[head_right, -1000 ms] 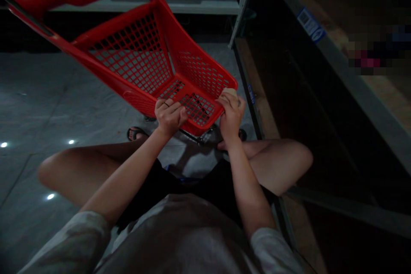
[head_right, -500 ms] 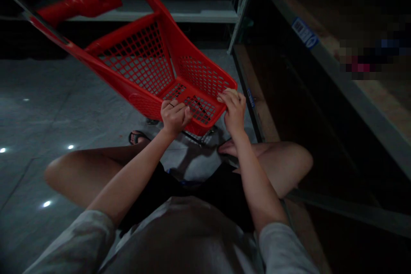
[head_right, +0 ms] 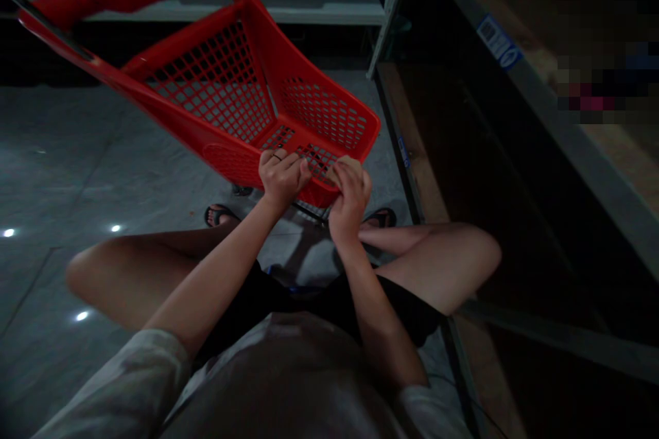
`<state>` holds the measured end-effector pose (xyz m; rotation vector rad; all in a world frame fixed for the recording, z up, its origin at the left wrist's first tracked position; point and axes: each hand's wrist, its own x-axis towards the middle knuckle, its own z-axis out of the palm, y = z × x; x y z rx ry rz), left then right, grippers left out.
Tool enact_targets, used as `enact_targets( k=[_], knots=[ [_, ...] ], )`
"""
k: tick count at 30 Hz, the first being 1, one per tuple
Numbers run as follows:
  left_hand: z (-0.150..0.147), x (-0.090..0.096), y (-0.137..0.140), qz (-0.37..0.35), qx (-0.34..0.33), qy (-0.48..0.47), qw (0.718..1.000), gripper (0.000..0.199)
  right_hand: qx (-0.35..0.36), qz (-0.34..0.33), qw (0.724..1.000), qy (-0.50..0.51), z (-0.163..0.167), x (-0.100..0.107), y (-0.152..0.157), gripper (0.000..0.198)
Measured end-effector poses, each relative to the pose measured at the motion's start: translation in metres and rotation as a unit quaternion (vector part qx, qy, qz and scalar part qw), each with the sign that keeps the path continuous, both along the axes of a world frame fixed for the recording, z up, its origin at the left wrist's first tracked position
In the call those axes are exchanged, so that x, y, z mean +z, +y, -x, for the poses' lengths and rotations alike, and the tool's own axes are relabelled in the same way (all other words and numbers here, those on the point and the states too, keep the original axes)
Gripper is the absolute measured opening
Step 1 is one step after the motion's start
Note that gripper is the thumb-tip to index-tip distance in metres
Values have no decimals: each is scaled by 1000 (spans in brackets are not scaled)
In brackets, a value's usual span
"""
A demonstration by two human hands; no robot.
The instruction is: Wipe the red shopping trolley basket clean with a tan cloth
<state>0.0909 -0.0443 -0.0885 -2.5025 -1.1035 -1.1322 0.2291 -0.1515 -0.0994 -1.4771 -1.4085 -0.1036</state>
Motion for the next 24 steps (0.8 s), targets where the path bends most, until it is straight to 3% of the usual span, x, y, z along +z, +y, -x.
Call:
enact_targets(
  k=[3, 5, 8, 11, 15, 19, 24],
  knots=[
    [-7, 7, -1, 29, 7, 1, 1000, 48, -14, 8, 1000, 3, 30, 5, -15, 57],
    [-8, 15, -2, 46, 9, 15, 999, 50, -30, 14, 999, 7, 34, 5, -14, 57],
    [2, 30, 2, 27, -48, 83, 995, 47, -43, 40, 998, -11, 17, 4, -5, 52],
    [31, 48, 21, -1, -91, 157, 983, 43, -45, 71, 996, -40, -7, 5, 2, 47],
    [77, 63, 62, 10, 29, 165, 986, 51, -40, 65, 996, -42, -20, 7, 10, 49],
    [90, 58, 86, 41, 72, 149, 985, 53, -91, 63, 994, -10, -4, 11, 21, 51],
    [75, 39, 86, 40, 71, 49, 995, 47, -164, 140, 976, -33, 17, 27, 34, 56]
  ],
)
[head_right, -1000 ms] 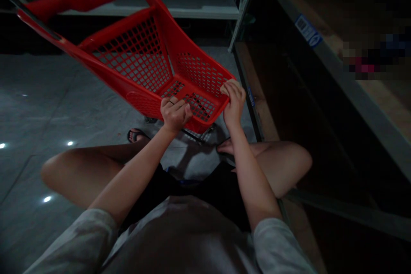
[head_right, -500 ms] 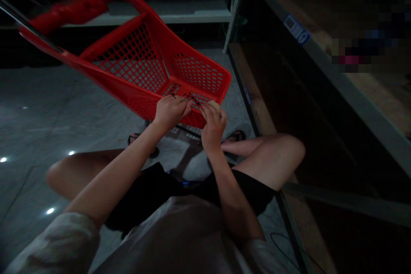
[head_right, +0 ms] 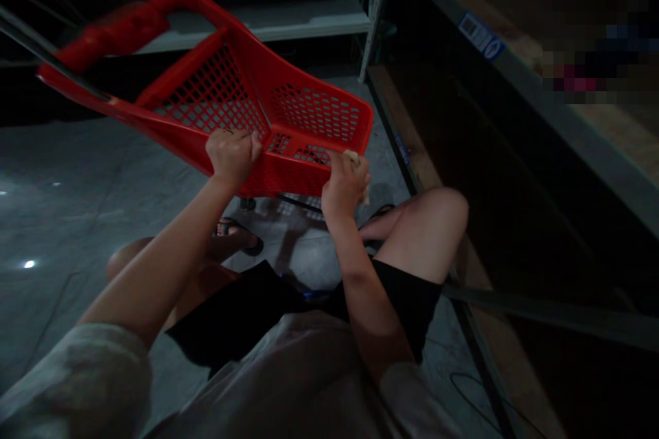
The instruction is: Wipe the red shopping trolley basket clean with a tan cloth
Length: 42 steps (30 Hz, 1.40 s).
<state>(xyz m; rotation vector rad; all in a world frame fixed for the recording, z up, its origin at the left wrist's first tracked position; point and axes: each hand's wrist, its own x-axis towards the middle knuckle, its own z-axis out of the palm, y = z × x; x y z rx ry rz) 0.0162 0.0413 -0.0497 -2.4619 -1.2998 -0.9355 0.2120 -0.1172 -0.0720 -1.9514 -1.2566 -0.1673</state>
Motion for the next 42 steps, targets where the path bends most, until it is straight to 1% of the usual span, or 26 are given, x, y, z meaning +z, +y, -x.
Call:
enact_targets(
  k=[2, 4, 7, 10, 12, 15, 18, 21, 23, 25, 27, 29, 33, 35, 36, 37, 39, 40, 42],
  knots=[
    [-3, -5, -1, -4, -8, -24, 1000, 45, 9, 31, 999, -23, 0, 8, 3, 57],
    [-3, -8, 0, 0, -10, -36, 999, 43, 29, 43, 998, -37, 0, 13, 5, 58],
    [-4, -9, 1, 3, -6, -49, 999, 41, 74, 33, 996, -39, 8, 19, 13, 58],
    [-6, -9, -2, -10, 0, -54, 998, 42, 131, 19, 991, -34, 29, 26, 29, 55],
    [-7, -9, -6, -18, -1, -49, 999, 42, 156, 20, 987, -26, 41, 31, 36, 52],
    [-5, -10, -14, -12, 4, -48, 999, 40, 170, 38, 984, -25, 45, 36, 31, 47],
    [-2, -12, -23, -2, 12, -54, 998, 39, 170, 51, 983, -50, 29, 28, 5, 49],
    [-2, -14, -30, -27, 11, -53, 998, 40, 132, 44, 987, -75, 0, 10, -21, 54],
    [-5, -15, -35, -47, 11, -56, 997, 40, 94, 29, 992, -76, -19, -1, -29, 52],
    [-10, -15, -40, -52, 14, -61, 997, 41, 76, 8, 995, -66, -29, -9, -27, 49],
    [-16, -14, -45, -44, 20, -68, 997, 42, 68, -17, 996, -57, -24, -11, -18, 47],
    [-21, -11, -49, -32, 28, -66, 997, 43, 71, -29, 996, -53, -5, -8, -7, 45],
    [-25, -4, -55, 10, 30, -45, 999, 46, 140, 12, 988, -69, 51, 11, 9, 43],
    [-24, -2, -57, 17, 26, -42, 999, 48, 162, 28, 984, -67, 69, 19, 12, 45],
    [-23, -1, -57, 10, 23, -42, 999, 48, 171, 30, 983, -64, 72, 21, 11, 46],
    [-21, -1, -58, -3, 19, -42, 999, 47, 181, 30, 981, -63, 72, 23, 10, 47],
    [-19, -2, -58, -32, 10, -36, 999, 45, 203, 31, 976, -75, 60, 21, 5, 47],
    [-19, -3, -58, -43, 7, -31, 999, 44, 207, 31, 974, -85, 50, 19, 2, 48],
    [-17, -4, -58, -52, 4, -17, 998, 44, 189, 28, 976, -104, 26, 11, -5, 48]
  ],
)
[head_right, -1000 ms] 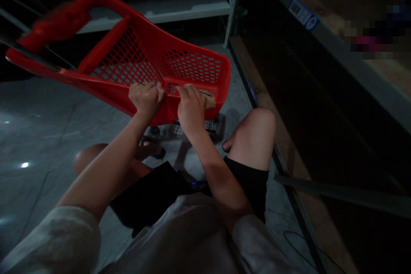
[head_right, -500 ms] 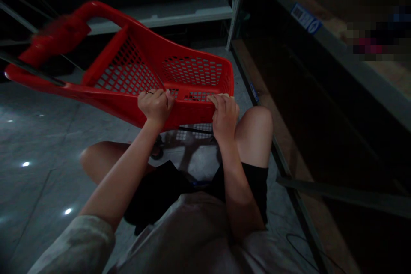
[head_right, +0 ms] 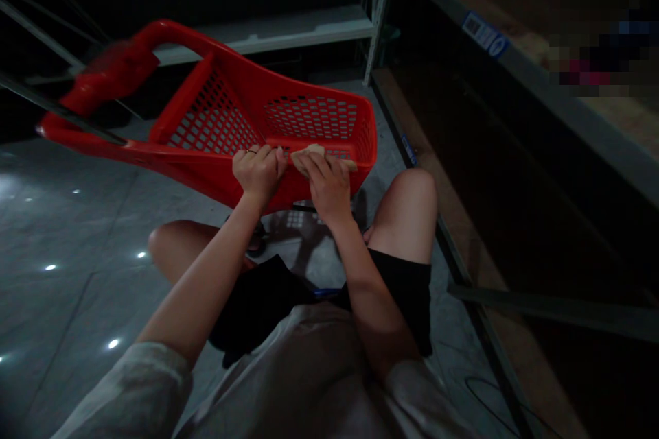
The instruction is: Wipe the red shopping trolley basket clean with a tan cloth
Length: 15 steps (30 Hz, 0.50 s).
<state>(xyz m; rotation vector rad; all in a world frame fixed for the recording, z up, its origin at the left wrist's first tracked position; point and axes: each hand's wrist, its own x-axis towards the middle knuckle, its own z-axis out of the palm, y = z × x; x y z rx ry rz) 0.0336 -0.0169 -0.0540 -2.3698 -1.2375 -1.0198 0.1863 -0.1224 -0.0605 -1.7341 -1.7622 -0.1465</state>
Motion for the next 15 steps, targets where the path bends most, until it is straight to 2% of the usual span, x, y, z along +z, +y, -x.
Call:
enact_targets(
  k=[4, 7, 11, 13, 15],
  knots=[
    [0, -1, -1, -1, 3, 13, 1000, 45, -73, -22, 997, -8, -49, -18, -11, 45],
    [-2, -1, -2, 5, 8, -2, 1000, 45, -116, -36, 992, 15, -63, -29, -13, 46],
    [-6, 0, -4, 41, 17, -28, 999, 45, -177, -61, 981, 51, -36, -29, -5, 38],
    [-6, 1, -4, 58, 13, -32, 998, 45, -154, -51, 986, 42, -12, -21, 2, 37],
    [-6, 2, -4, 61, 14, -26, 998, 45, -97, -23, 995, 24, 10, -11, 9, 37]
  ],
)
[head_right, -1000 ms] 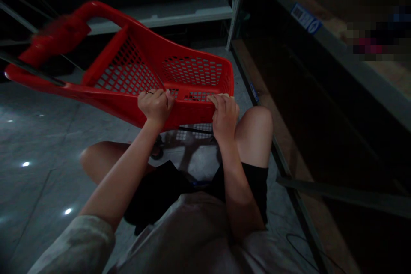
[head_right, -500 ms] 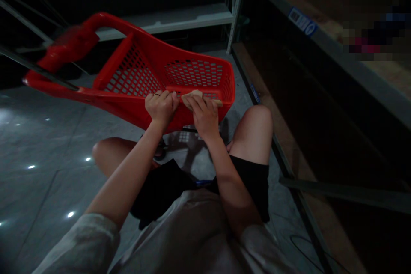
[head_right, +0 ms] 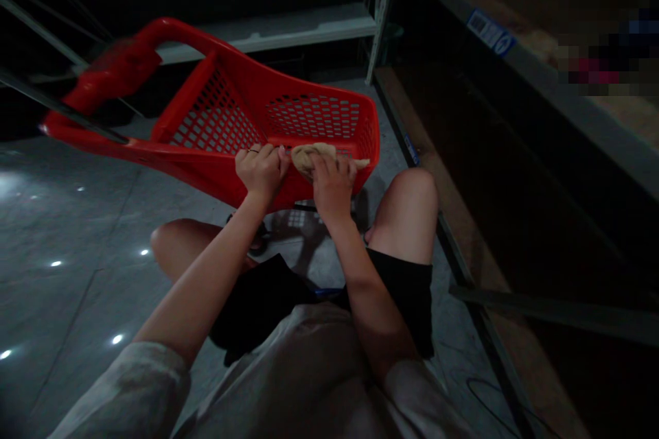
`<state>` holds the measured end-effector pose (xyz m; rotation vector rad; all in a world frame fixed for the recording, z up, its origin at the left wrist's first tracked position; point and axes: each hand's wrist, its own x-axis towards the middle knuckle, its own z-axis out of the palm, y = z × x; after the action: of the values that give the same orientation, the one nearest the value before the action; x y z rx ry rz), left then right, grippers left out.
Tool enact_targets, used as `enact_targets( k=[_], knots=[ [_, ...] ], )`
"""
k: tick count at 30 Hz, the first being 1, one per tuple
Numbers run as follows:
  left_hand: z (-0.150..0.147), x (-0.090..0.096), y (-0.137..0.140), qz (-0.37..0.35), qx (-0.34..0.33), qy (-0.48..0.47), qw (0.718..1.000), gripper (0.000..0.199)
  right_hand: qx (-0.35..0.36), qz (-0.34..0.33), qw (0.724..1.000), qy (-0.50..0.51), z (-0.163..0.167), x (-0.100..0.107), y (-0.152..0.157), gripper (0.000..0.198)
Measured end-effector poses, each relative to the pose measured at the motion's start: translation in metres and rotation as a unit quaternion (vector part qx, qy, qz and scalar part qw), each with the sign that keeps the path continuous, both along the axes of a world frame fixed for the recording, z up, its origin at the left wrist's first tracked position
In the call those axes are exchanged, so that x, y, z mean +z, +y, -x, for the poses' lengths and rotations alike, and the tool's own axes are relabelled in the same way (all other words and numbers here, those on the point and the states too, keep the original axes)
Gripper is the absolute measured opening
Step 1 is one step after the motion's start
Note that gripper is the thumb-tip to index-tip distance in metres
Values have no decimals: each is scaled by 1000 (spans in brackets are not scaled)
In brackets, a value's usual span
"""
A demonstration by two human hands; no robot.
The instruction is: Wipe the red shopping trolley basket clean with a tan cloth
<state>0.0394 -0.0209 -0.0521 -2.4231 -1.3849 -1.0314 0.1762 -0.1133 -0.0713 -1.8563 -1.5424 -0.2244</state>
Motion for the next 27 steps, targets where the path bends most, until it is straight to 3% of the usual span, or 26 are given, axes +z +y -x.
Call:
enact_targets(
  k=[4, 8, 13, 20, 23, 27],
  knots=[
    [2, 2, -2, 2, 2, 6, 1000, 45, 51, 36, 998, -9, 18, 15, 8, 39],
    [5, 3, -4, 12, -23, 4, 1000, 42, 70, 32, 996, -35, 0, 12, 3, 40],
    [7, 3, -5, -22, -21, 30, 999, 45, 0, -23, 1000, -17, -32, -3, -9, 30],
    [6, -2, -4, -64, -19, 27, 997, 45, -82, -102, 989, 71, -57, -14, -23, 35],
    [4, -4, -3, -60, -10, 8, 998, 45, -68, -104, 989, 85, -46, -6, -20, 44],
    [4, -3, -3, -25, -17, -1, 1000, 45, 24, -65, 995, 76, -7, 14, -11, 62]
  ],
)
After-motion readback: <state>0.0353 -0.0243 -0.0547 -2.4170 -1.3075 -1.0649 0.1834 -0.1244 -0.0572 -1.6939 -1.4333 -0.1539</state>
